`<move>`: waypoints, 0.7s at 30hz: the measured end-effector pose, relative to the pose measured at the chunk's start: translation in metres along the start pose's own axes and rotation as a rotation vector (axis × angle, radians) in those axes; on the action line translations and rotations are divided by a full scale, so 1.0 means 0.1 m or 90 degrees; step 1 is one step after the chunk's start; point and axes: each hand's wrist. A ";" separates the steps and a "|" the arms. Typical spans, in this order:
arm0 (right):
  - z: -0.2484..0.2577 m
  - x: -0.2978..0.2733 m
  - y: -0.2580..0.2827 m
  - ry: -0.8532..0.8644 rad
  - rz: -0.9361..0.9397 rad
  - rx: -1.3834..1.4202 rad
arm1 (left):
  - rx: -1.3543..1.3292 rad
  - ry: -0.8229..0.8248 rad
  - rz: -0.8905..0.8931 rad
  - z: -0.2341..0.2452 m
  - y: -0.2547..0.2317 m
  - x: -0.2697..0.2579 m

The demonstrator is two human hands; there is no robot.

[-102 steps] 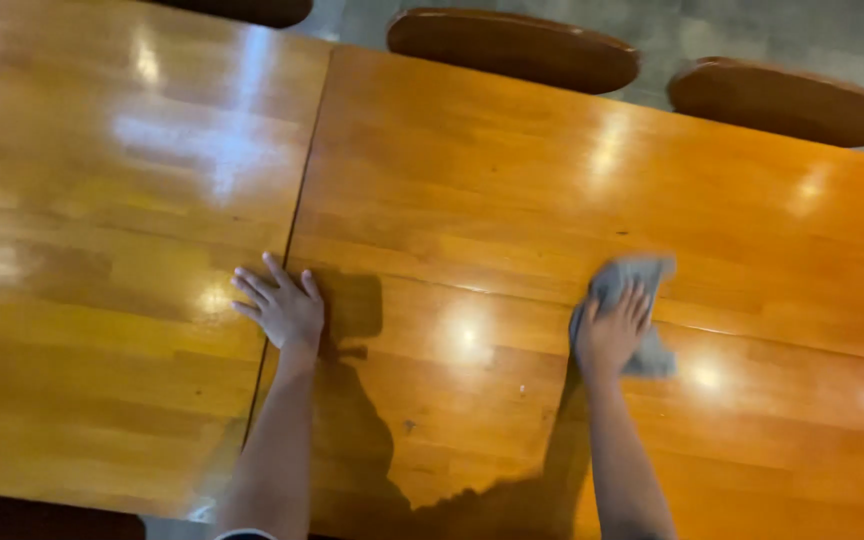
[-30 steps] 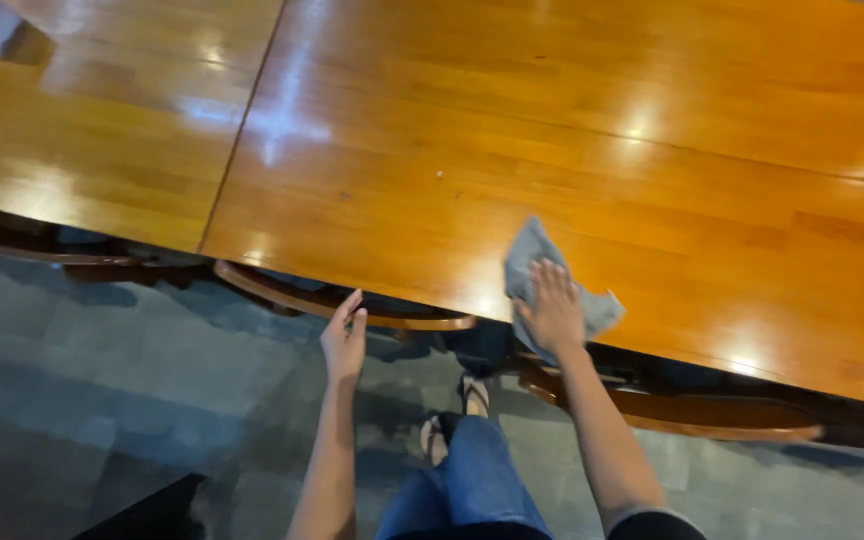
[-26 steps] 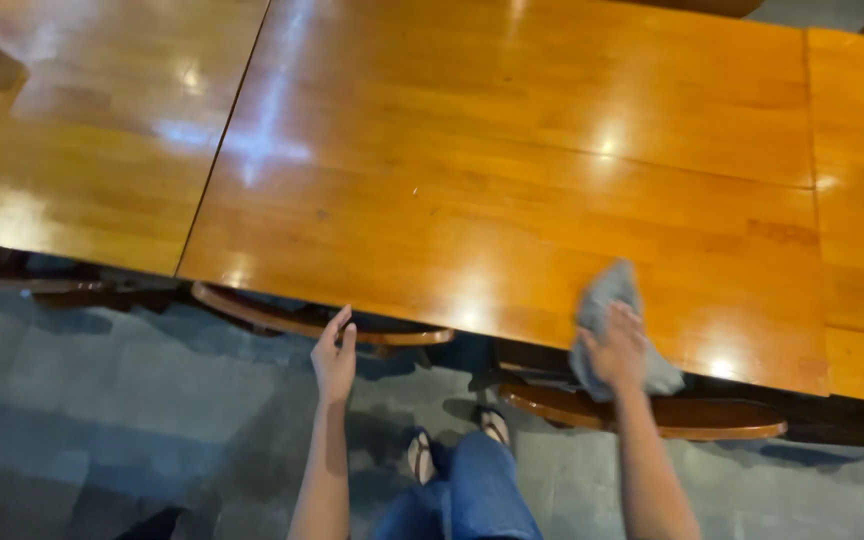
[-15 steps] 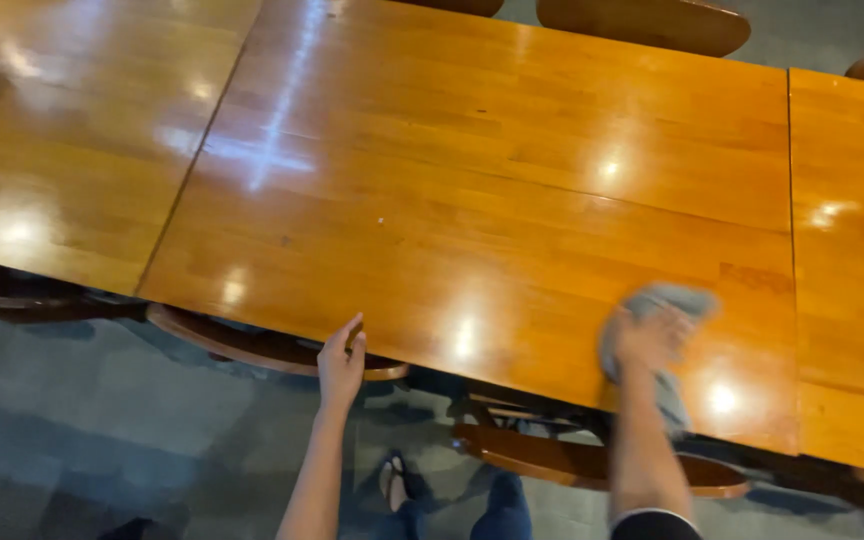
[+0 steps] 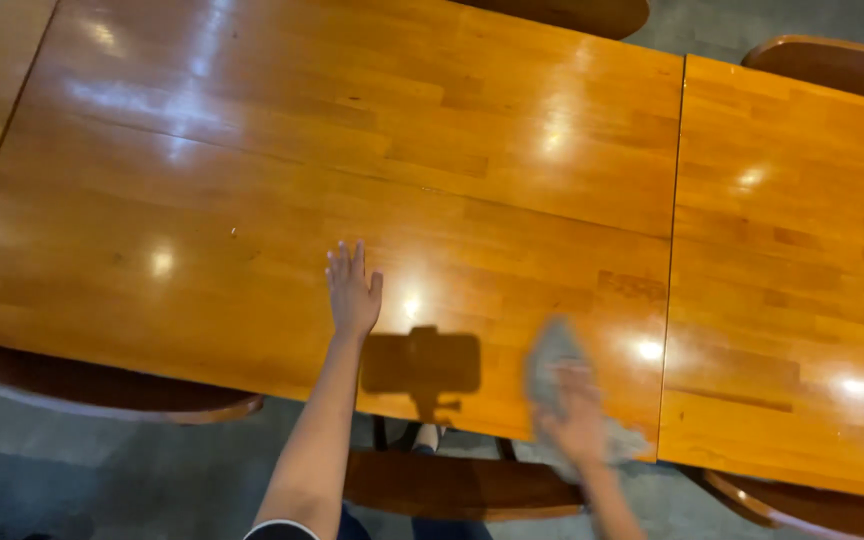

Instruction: Wiping a large wooden dining table and chairs with a cloth.

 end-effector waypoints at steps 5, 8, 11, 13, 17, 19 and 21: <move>-0.19 0.78 -1.70 -0.066 -0.329 -0.122 | 0.225 0.057 0.031 -0.18 0.03 0.02; -0.31 1.88 -1.50 -0.083 -0.373 -0.105 | 0.264 0.070 0.077 -0.18 -0.08 -0.04; -0.85 2.83 -0.67 -0.096 -0.204 -0.149 | 0.286 0.073 0.084 -0.13 -0.09 0.02; -0.94 3.00 0.11 -0.100 -0.061 -0.199 | 0.294 0.083 0.094 -0.12 -0.11 0.03; -0.39 2.25 1.25 0.014 0.181 -0.083 | 0.249 0.071 0.083 -0.12 -0.11 -0.02; -0.19 1.77 1.11 0.063 0.300 -0.019 | 0.245 0.053 0.068 -0.13 -0.11 0.02; -0.14 1.26 0.62 0.160 0.287 0.032 | 0.251 0.055 0.076 -0.14 -0.09 0.00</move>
Point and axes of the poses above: each hand's wrist, its own x-axis towards the middle knuckle, its own z-axis out of the back of the hand, y = z × x, and after that the axes turned 9 degrees about -x, right-handed
